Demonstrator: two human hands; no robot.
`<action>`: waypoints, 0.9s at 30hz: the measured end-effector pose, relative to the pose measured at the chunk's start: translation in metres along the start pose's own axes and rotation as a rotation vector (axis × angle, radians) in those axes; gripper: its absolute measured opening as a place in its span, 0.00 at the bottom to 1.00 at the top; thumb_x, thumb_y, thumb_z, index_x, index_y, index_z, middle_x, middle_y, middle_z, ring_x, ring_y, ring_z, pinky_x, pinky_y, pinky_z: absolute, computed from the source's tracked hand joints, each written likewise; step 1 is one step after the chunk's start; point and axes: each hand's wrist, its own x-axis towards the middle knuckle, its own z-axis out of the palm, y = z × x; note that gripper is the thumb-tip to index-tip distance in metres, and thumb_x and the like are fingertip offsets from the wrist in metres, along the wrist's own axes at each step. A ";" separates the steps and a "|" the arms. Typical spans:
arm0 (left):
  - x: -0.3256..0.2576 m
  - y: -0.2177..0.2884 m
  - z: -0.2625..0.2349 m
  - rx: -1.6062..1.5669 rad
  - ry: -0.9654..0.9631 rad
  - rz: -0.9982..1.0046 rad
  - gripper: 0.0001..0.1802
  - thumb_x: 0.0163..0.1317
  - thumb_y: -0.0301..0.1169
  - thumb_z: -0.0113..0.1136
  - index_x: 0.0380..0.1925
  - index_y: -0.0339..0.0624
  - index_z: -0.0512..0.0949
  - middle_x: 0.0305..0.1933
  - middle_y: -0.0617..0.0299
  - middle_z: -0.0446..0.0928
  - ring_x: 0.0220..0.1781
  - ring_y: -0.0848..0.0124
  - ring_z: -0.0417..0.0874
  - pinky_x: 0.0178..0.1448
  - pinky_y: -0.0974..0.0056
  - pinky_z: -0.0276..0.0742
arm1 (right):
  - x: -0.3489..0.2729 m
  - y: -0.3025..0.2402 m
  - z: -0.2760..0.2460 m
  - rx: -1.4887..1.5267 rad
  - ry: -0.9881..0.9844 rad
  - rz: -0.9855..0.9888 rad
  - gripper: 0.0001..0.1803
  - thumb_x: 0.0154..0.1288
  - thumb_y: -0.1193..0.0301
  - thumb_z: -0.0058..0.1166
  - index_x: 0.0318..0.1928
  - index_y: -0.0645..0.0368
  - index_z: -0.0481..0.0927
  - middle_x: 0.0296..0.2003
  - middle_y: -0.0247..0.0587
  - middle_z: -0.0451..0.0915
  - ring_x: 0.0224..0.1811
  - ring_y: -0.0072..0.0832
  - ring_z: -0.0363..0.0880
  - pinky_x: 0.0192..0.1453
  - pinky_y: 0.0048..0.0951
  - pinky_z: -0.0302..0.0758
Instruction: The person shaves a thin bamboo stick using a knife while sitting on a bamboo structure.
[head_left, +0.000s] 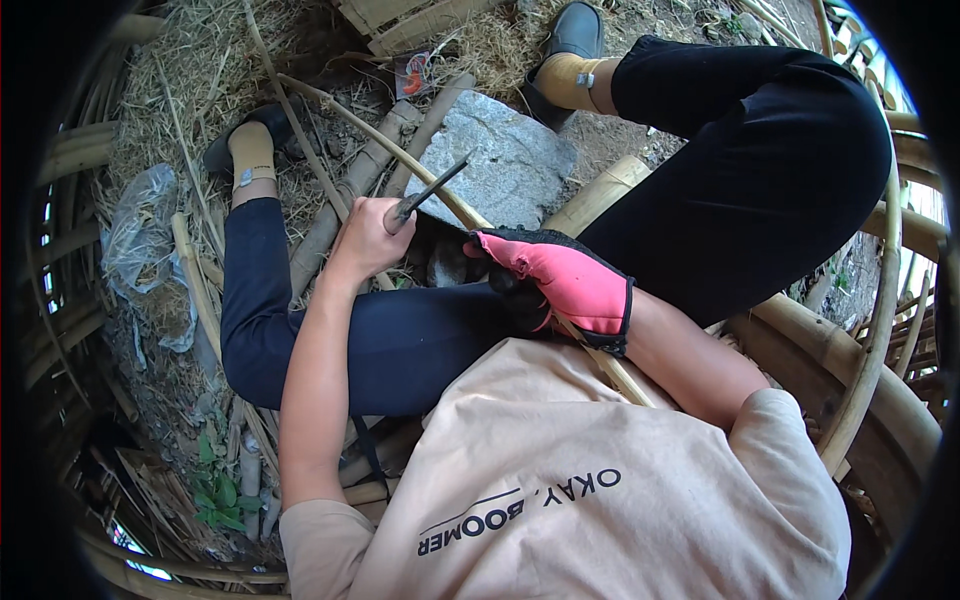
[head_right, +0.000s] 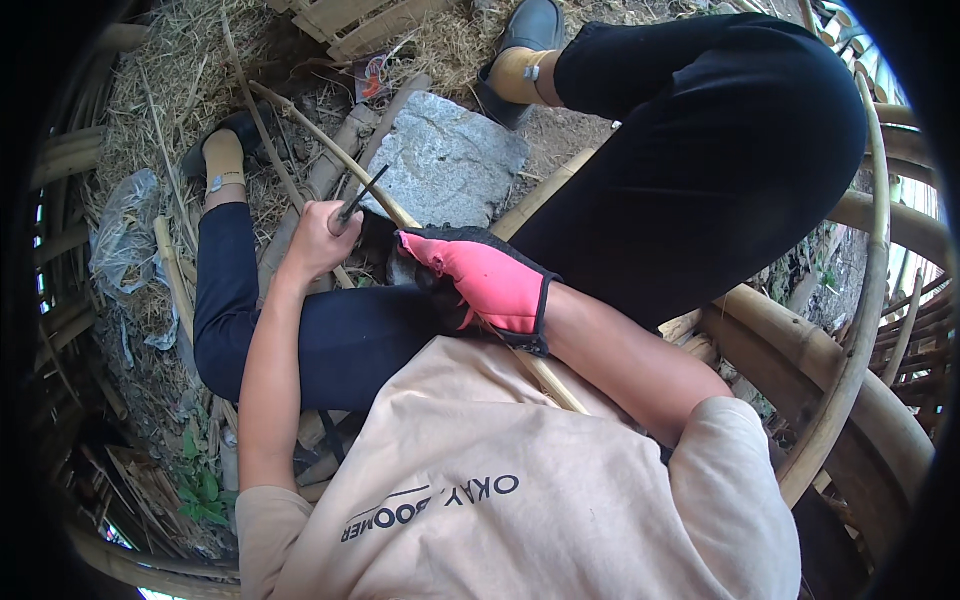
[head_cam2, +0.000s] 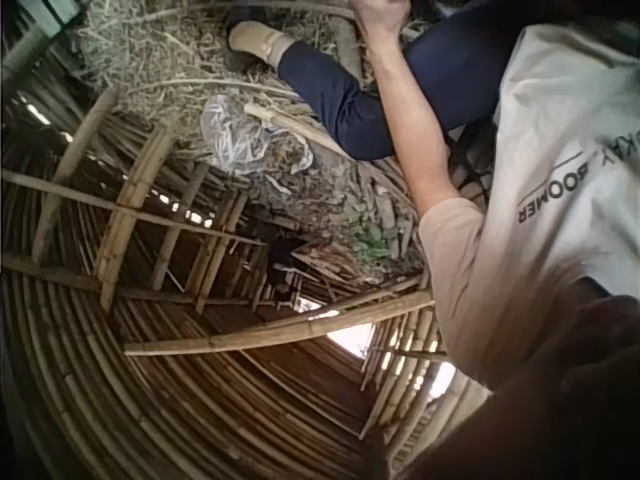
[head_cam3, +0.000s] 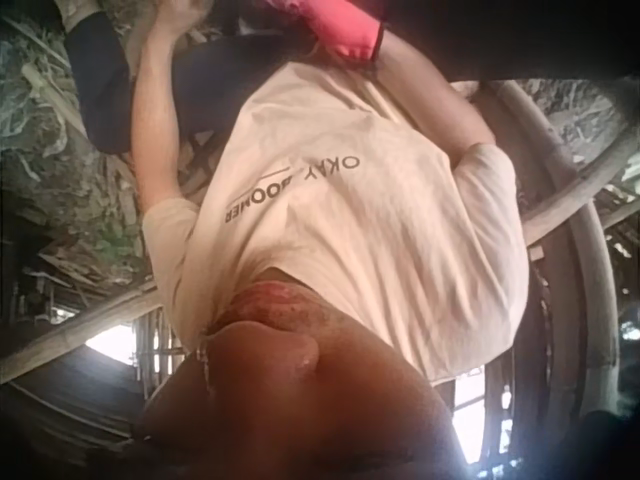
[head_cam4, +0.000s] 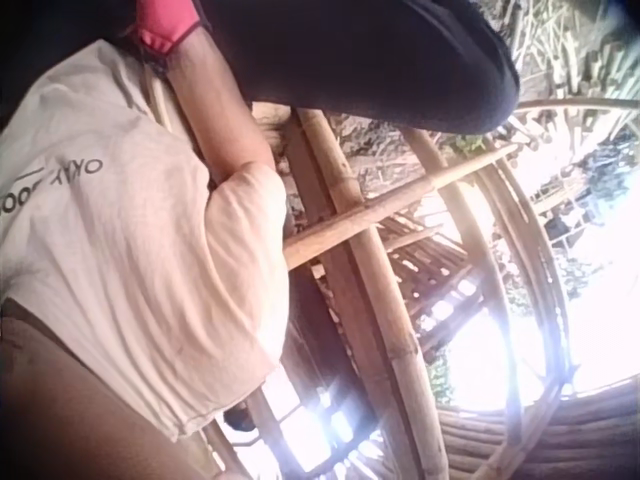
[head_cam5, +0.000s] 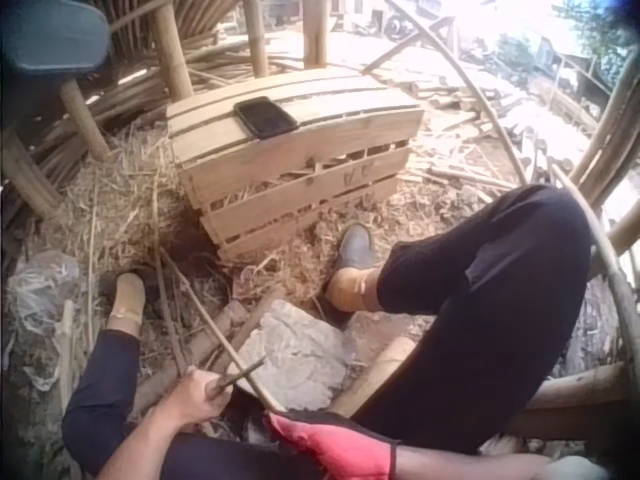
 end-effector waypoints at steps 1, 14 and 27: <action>0.000 0.003 0.000 -0.018 -0.041 -0.016 0.18 0.59 0.30 0.59 0.17 0.32 0.67 0.14 0.48 0.63 0.16 0.58 0.61 0.26 0.55 0.63 | 0.000 0.001 -0.002 0.004 0.001 0.001 0.18 0.75 0.57 0.49 0.58 0.51 0.75 0.22 0.19 0.66 0.16 0.10 0.58 0.19 0.16 0.57; 0.003 -0.010 0.005 0.052 -0.019 -0.001 0.14 0.55 0.26 0.58 0.17 0.30 0.67 0.18 0.41 0.65 0.21 0.43 0.68 0.27 0.52 0.65 | 0.000 0.003 0.003 -0.116 0.127 -0.029 0.23 0.74 0.53 0.48 0.62 0.50 0.74 0.25 0.18 0.68 0.19 0.11 0.61 0.23 0.17 0.60; 0.005 -0.027 -0.008 0.033 0.114 -0.236 0.10 0.53 0.27 0.56 0.18 0.32 0.72 0.19 0.41 0.71 0.23 0.45 0.77 0.30 0.52 0.70 | 0.000 0.004 0.003 -0.105 0.061 -0.040 0.22 0.75 0.55 0.48 0.62 0.50 0.73 0.22 0.19 0.64 0.19 0.11 0.58 0.22 0.18 0.56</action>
